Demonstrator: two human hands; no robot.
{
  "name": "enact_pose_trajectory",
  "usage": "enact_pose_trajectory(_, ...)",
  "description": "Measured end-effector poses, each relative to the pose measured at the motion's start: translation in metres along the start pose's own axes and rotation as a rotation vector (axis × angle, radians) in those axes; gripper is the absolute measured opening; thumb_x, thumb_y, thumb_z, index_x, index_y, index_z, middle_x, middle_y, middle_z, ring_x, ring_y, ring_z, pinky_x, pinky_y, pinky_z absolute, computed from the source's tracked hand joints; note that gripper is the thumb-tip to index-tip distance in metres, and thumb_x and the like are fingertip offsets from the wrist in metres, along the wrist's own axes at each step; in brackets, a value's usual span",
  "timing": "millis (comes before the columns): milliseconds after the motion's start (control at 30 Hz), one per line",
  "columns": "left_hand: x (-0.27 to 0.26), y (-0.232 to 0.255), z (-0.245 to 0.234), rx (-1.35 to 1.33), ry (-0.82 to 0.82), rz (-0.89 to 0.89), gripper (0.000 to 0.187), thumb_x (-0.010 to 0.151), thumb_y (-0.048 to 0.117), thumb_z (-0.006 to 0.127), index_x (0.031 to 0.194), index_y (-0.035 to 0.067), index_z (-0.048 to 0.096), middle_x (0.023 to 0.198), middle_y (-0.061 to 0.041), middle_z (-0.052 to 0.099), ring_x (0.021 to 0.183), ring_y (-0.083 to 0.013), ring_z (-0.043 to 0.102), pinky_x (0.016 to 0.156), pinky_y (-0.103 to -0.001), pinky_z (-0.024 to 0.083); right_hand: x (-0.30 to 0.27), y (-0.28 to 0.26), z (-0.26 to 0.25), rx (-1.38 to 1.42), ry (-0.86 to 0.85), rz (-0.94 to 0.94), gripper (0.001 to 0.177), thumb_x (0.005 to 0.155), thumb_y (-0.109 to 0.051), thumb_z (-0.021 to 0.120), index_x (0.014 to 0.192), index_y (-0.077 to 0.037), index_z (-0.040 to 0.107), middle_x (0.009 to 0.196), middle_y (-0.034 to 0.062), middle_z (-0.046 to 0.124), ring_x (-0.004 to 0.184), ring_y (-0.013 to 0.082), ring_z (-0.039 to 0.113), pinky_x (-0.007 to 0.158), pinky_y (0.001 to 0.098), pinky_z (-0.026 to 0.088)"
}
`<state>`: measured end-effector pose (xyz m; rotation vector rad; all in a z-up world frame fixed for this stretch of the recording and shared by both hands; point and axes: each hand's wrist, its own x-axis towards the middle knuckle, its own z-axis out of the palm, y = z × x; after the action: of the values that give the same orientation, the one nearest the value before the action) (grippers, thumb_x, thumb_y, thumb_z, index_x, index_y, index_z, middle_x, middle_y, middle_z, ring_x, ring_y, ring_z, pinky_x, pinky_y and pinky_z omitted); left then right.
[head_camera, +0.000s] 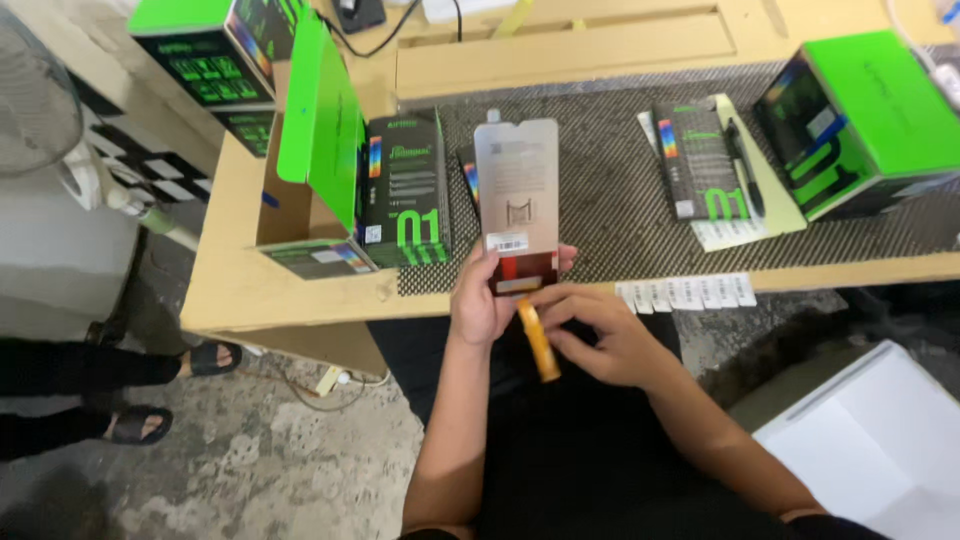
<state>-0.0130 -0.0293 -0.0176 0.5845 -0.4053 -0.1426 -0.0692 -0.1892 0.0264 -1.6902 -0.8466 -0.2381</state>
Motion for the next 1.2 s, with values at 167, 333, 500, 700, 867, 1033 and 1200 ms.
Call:
enact_pose_trajectory(167,-0.01,-0.015,-0.003,-0.081,-0.083,0.106,0.052,0.098,0.03,0.054,0.139,0.0,0.046,0.127,-0.043,0.059,0.116,-0.056,0.061,0.097,-0.067,0.05,0.011,-0.021,-0.002,0.044,-0.004,-0.019,0.009,0.094,-0.01,0.068,0.099,-0.005,0.074,0.113,0.0158,0.076,0.087,0.0257,0.079,0.077,0.0389,0.061)
enact_pose_trajectory(333,-0.026,-0.023,-0.01,0.037,-0.092,0.039,0.079,0.075,-0.011,0.068,0.146,-0.004,0.035,0.134,-0.04,0.058,0.123,-0.0541,0.058,0.097,-0.062,0.051,-0.021,0.007,0.0,0.237,0.096,0.066,0.01,0.092,0.003,0.065,0.099,0.004,0.071,0.106,0.0234,0.075,0.063,0.0202,0.075,0.061,0.0333,0.063)
enact_pose_trajectory(500,-0.017,0.002,0.045,1.031,-0.22,0.133,0.085,0.076,-0.012,0.041,0.159,-0.002,0.028,0.15,-0.028,0.032,0.136,-0.0474,0.046,0.117,-0.059,0.039,-0.021,0.005,-0.015,0.27,0.263,0.101,0.064,0.096,-0.004,0.058,0.154,0.008,0.033,0.137,0.0284,0.056,0.116,0.0322,0.064,0.093,0.0414,0.056)
enact_pose_trajectory(700,-0.01,-0.03,0.079,1.828,-0.292,0.472,0.077,0.088,0.016,0.051,0.162,0.004,0.03,0.153,-0.02,0.03,0.132,-0.0391,0.038,0.114,-0.05,0.03,-0.056,0.051,-0.053,0.107,0.408,0.169,0.056,0.095,0.005,0.056,0.15,0.007,0.044,0.133,0.0191,0.061,0.104,0.0253,0.065,0.084,0.0398,0.057)
enact_pose_trajectory(867,0.021,0.003,0.07,1.775,-0.345,0.232,0.094,0.092,0.069,0.047,0.16,0.006,0.032,0.158,-0.026,0.029,0.145,-0.049,0.025,0.12,-0.063,0.016,-0.09,0.083,-0.095,0.037,0.588,0.377,0.042,0.096,0.003,0.059,0.137,0.001,0.054,0.077,0.0055,0.059,0.05,0.009,0.045,0.045,0.0192,0.039)
enact_pose_trajectory(1033,0.046,0.023,0.056,2.15,-0.135,-0.283,0.083,0.097,0.066,0.044,0.152,0.004,0.044,0.155,-0.029,0.034,0.147,-0.062,0.013,0.111,-0.081,0.01,-0.109,0.098,-0.124,0.223,0.845,0.331,0.042,0.097,0.003,0.06,0.138,-0.009,0.055,0.107,0.005,0.067,0.085,0.0121,0.07,0.076,0.0285,0.06)
enact_pose_trajectory(1200,0.054,0.019,0.056,2.081,-0.255,-0.263,0.042,0.098,0.051,0.058,0.107,0.011,0.067,0.115,-0.014,0.053,0.131,-0.0391,0.039,0.113,-0.076,0.023,-0.1,0.056,-0.129,0.102,0.965,0.395,0.023,0.101,-0.003,0.063,0.12,-0.01,0.052,0.076,0.0001,0.052,0.056,0.0072,0.046,0.055,0.0241,0.042)
